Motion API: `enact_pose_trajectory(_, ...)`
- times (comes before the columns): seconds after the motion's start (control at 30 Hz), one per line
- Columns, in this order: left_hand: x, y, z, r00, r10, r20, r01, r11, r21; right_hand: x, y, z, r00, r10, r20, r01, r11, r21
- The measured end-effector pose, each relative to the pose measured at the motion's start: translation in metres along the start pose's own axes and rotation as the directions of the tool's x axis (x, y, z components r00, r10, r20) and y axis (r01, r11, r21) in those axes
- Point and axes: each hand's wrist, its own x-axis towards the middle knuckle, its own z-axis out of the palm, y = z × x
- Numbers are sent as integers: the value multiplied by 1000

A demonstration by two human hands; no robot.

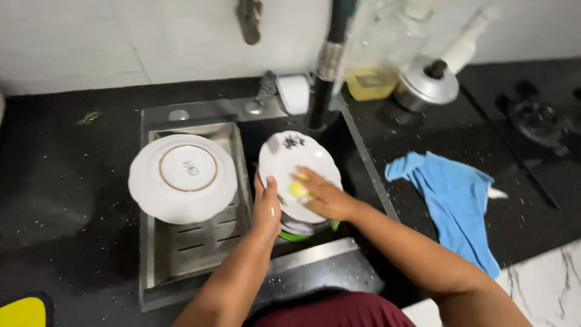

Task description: Washing and rinsing various dishes in a kitchen sink using a sponge and soap.

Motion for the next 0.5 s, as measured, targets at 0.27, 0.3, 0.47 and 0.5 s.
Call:
enact_pose_trajectory(0.27, -5, 19, 6, 988, -154, 29, 153, 988, 27, 71, 41, 39, 939, -164, -302, 103, 972, -209)
enact_pose_trajectory(0.3, -6, 24, 7, 984, -177, 35, 174, 983, 59, 78, 51, 35, 913, -166, -372, 73, 965, -251)
enact_pose_trajectory(0.47, -5, 26, 2, 994, 93, 53, -94, 995, 30, 31, 52, 38, 953, 143, -266, -215, 940, -265)
enact_pose_trajectory(0.5, -3, 28, 7, 988, 149, 44, -149, 989, 0, 21, 52, 40, 975, 128, -180, -161, 969, -185)
